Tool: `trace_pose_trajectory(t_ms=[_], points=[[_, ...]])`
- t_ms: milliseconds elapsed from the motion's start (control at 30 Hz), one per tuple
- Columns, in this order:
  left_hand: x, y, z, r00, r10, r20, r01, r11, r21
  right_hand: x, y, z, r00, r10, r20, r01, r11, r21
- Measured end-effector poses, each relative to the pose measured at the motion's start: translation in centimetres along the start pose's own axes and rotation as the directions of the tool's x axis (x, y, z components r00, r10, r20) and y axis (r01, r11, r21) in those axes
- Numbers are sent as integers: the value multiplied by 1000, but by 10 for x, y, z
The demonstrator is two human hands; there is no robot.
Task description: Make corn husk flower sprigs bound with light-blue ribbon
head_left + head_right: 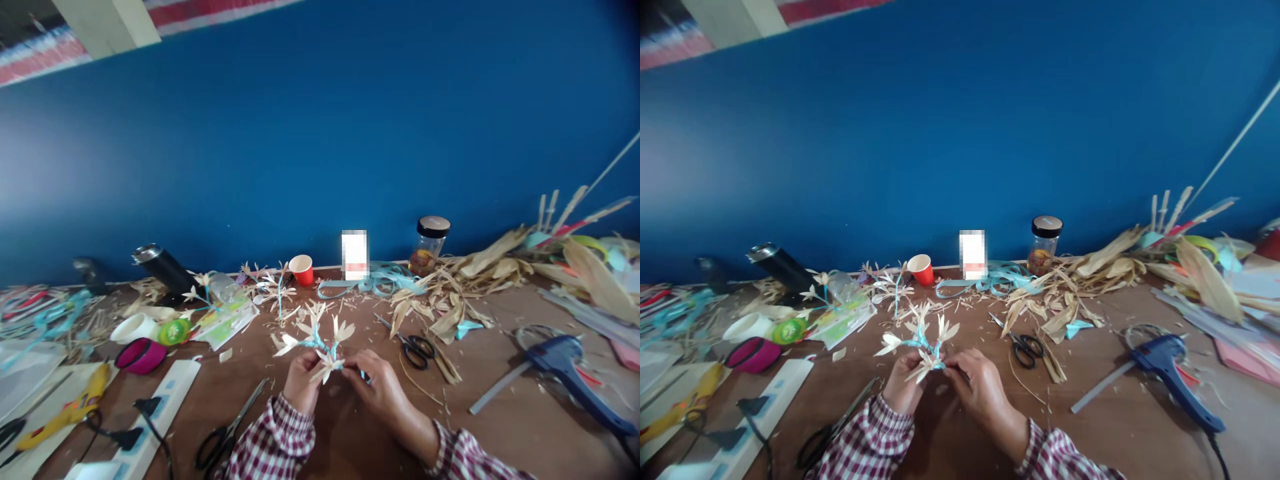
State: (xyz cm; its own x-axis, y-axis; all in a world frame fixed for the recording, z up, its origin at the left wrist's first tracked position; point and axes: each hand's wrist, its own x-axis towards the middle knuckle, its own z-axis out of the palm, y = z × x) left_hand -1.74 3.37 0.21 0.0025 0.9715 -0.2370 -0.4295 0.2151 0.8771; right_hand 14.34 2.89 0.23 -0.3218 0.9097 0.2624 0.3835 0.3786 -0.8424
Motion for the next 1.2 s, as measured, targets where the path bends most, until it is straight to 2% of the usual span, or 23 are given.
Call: trace_pose_trajectory(t_ms=[167, 267, 400, 467, 567, 733, 867, 900, 967, 1033, 1067, 1133, 1200], points=[[4, -4, -10, 996, 64, 58, -76, 969, 234, 0, -2, 0, 1000, 8, -17, -8, 999, -48], [1, 3, -5, 989, 128, 77, -148, 914, 378, -1, -3, 1, 999, 17, -32, -19, 999, -43], [-4, 16, 9, 957, 291, 5, -247, 799, 548, -3, -3, 4, 996, 64, -63, -61, 997, 38], [-5, 18, 13, 944, 328, -39, -248, 782, 572, -4, -2, 6, 991, 101, -92, -91, 991, 103], [-5, 13, 16, 947, 312, -71, -221, 797, 562, -4, 0, 9, 981, 156, -115, -132, 972, 197], [2, 3, 18, 948, 314, -51, -233, 796, 559, -3, 4, 14, 964, 241, -115, -190, 921, 340], [8, 0, 22, 946, 323, -26, -270, 828, 491, 4, 8, 9, 951, 275, -141, -190, 879, 437], [9, -1, 23, 930, 363, -57, -292, 824, 486, 9, 9, 5, 943, 286, -170, -186, 877, 443], [10, -3, 22, 858, 495, -137, -361, 771, 524, 21, 12, -4, 925, 297, -238, -174, 887, 428], [11, -5, 19, 783, 604, -152, -422, 694, 584, 41, 14, -13, 918, 284, -275, -158, 901, 405], [12, -6, 17, 765, 629, -138, -440, 666, 602, 54, 15, -17, 921, 272, -278, -147, 906, 397], [12, -7, 13, 768, 632, -105, -453, 652, 608, 82, 17, -23, 923, 232, -307, -114, 927, 357], [13, -8, 8, 794, 603, -83, -451, 674, 585, 111, 20, -24, 920, 202, -337, -90, 944, 318]])
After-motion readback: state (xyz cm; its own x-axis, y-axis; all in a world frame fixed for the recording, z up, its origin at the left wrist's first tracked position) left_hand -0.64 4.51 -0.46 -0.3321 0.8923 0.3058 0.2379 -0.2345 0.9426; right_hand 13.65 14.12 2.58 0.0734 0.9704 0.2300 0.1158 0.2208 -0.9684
